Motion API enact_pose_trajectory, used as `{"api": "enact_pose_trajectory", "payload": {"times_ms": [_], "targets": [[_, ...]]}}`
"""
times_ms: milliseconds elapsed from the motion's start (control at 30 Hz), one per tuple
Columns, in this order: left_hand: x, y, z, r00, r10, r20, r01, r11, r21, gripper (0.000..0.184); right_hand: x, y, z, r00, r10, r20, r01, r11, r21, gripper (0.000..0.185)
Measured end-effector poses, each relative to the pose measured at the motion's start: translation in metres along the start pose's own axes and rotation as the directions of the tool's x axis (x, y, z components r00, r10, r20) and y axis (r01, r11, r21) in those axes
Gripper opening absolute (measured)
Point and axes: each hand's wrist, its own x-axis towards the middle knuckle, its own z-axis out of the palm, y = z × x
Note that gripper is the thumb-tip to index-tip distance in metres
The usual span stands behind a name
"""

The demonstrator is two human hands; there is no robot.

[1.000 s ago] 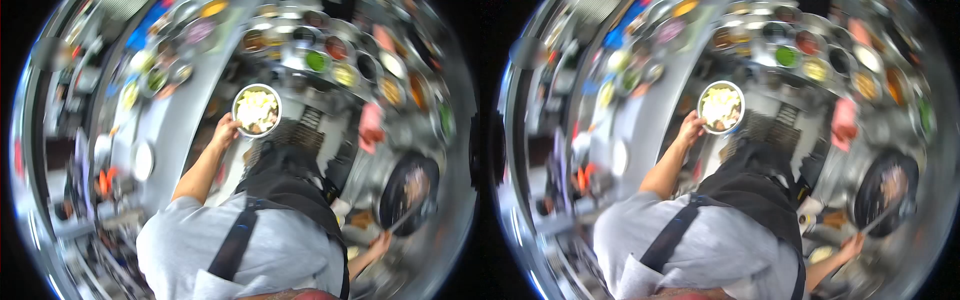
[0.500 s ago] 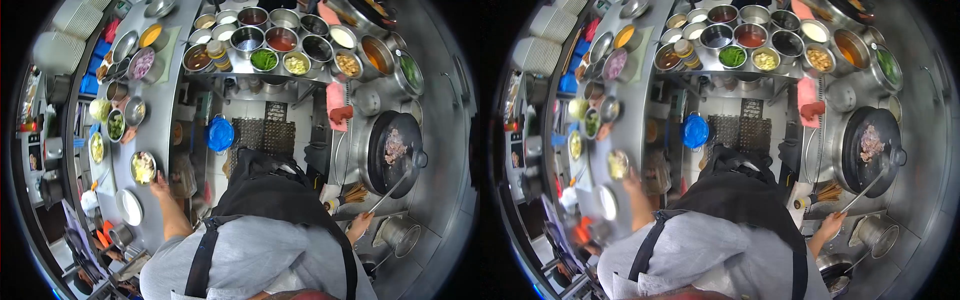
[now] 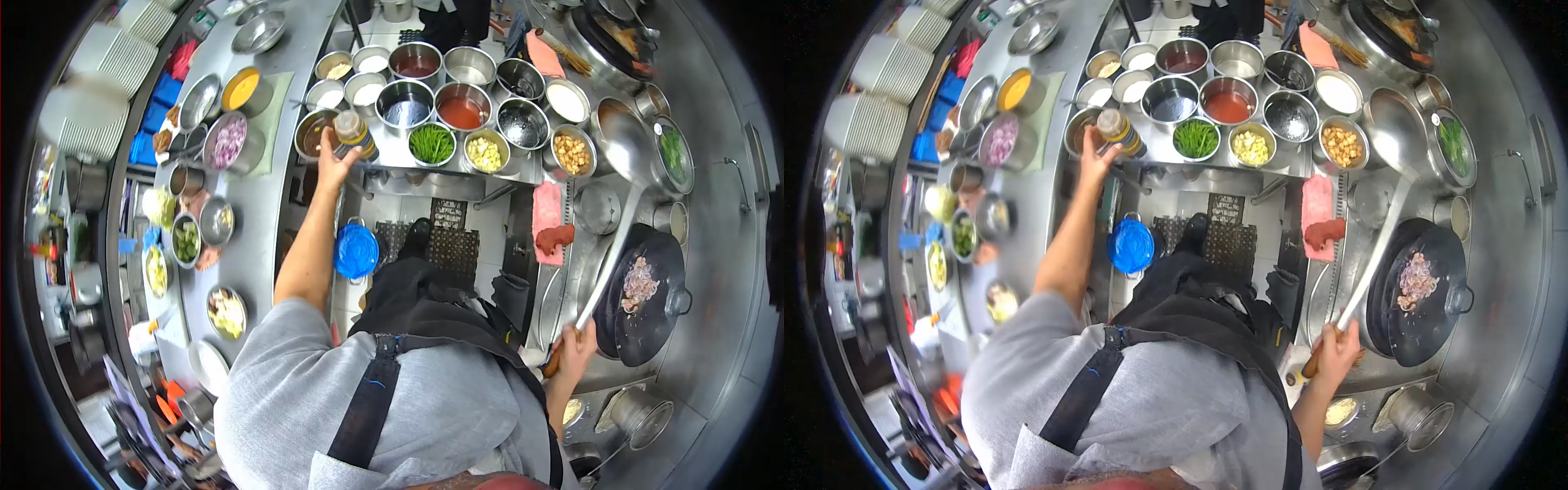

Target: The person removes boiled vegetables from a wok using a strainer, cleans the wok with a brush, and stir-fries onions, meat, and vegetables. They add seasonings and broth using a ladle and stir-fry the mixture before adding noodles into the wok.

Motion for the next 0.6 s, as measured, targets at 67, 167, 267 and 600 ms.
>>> {"api": "enact_pose_trajectory", "payload": {"times_ms": [67, 167, 267, 600], "targets": [[0.042, -0.034, 0.027, 0.995, 0.089, 0.036, -0.085, 0.992, -0.094, 0.099, 0.016, -0.020, 0.055, 0.987, 0.079, 0.141, -0.064, 0.992, -0.108, 0.046], [0.052, -0.031, 0.036, 0.996, 0.086, 0.001, -0.085, 0.990, -0.110, 0.087, 0.045, -0.049, 0.137, 0.940, 0.138, 0.314, -0.037, 0.951, -0.307, 0.058], [0.053, -0.042, 0.042, 0.995, 0.101, -0.016, -0.102, 0.995, -0.019, 0.084, 0.084, -0.029, 0.183, 0.920, 0.021, 0.392, 0.193, 0.845, -0.499, 0.060], [0.057, -0.044, 0.045, 0.997, 0.072, -0.004, -0.072, 0.996, 0.046, 0.077, 0.112, -0.034, 0.211, 0.869, 0.143, 0.474, 0.167, 0.817, -0.552, 0.065]]}}
